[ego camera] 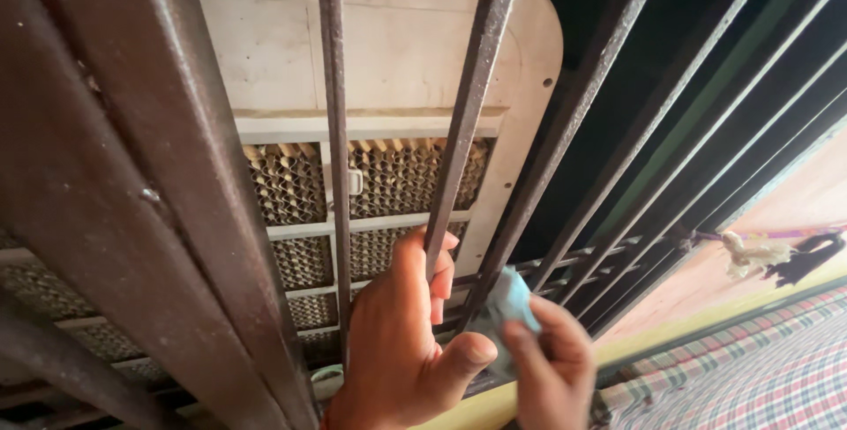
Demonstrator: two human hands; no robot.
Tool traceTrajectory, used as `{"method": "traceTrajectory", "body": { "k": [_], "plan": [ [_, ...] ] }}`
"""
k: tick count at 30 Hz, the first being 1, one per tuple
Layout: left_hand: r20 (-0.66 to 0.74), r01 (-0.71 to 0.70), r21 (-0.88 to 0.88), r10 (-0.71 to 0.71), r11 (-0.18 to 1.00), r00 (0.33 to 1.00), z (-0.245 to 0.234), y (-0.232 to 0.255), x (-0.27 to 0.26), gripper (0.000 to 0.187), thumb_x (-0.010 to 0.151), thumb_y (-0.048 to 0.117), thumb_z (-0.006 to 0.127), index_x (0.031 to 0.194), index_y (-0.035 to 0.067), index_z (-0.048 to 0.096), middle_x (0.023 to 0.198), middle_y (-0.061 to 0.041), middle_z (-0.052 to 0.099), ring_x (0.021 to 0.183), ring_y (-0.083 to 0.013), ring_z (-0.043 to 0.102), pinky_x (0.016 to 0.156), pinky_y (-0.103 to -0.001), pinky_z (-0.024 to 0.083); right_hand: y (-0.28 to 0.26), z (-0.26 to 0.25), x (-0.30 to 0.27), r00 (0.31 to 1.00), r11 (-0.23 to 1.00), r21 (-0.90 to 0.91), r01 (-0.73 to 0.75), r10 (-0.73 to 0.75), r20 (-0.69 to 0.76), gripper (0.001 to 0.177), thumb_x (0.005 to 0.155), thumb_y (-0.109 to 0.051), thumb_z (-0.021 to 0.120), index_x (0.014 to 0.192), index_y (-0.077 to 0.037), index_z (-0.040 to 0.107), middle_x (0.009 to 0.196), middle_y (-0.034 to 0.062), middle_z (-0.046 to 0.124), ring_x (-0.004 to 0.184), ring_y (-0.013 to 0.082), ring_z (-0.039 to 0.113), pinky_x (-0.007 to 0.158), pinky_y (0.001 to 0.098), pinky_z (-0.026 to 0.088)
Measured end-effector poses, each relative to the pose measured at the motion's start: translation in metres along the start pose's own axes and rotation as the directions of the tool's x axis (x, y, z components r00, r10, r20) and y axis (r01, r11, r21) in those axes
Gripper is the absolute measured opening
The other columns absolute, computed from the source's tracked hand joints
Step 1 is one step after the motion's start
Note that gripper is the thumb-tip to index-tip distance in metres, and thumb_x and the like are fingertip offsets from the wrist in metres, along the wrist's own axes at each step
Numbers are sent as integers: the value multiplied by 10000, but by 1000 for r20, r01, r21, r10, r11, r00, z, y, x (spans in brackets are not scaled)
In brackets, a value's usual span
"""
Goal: The person cleans the metal bars of a window grill by hand using a blue cloth, wiping along the length of the individual bars.
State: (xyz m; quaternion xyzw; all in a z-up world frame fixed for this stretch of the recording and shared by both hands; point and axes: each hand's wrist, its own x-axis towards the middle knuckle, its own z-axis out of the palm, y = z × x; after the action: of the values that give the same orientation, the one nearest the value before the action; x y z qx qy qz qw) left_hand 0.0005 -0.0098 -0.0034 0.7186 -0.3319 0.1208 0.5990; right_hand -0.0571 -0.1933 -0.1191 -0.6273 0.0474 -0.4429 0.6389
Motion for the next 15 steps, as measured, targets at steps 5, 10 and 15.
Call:
{"method": "traceTrajectory", "body": {
  "k": [5,10,15],
  "plan": [
    [-4,-14,4,14,1000,1000,1,-1,1,1205,757,1006,314,1358,-20,506,803,-25,581,646,-140,589,567,-287,497,-7,-4,0,815,739,-355,573,-558,154,272,931,48,709,1188,14,625,1215,221,708,1169,271,733,1001,335,581],
    [-1,-49,-29,49,998,999,-1,-3,2,1175,813,996,334,1361,-28,509,867,-22,589,701,-136,605,610,-279,517,16,13,-16,828,677,-489,550,-518,214,262,854,72,612,1112,65,657,1207,250,703,1140,331,728,963,355,566],
    [-9,-30,16,30,999,1000,2,-4,0,1145,798,977,329,1328,-21,521,801,-29,566,642,-138,580,550,-289,488,44,20,-42,981,980,-54,190,-192,-20,282,917,147,604,1192,114,656,1252,254,705,1159,281,686,1022,363,519]
  ]
}}
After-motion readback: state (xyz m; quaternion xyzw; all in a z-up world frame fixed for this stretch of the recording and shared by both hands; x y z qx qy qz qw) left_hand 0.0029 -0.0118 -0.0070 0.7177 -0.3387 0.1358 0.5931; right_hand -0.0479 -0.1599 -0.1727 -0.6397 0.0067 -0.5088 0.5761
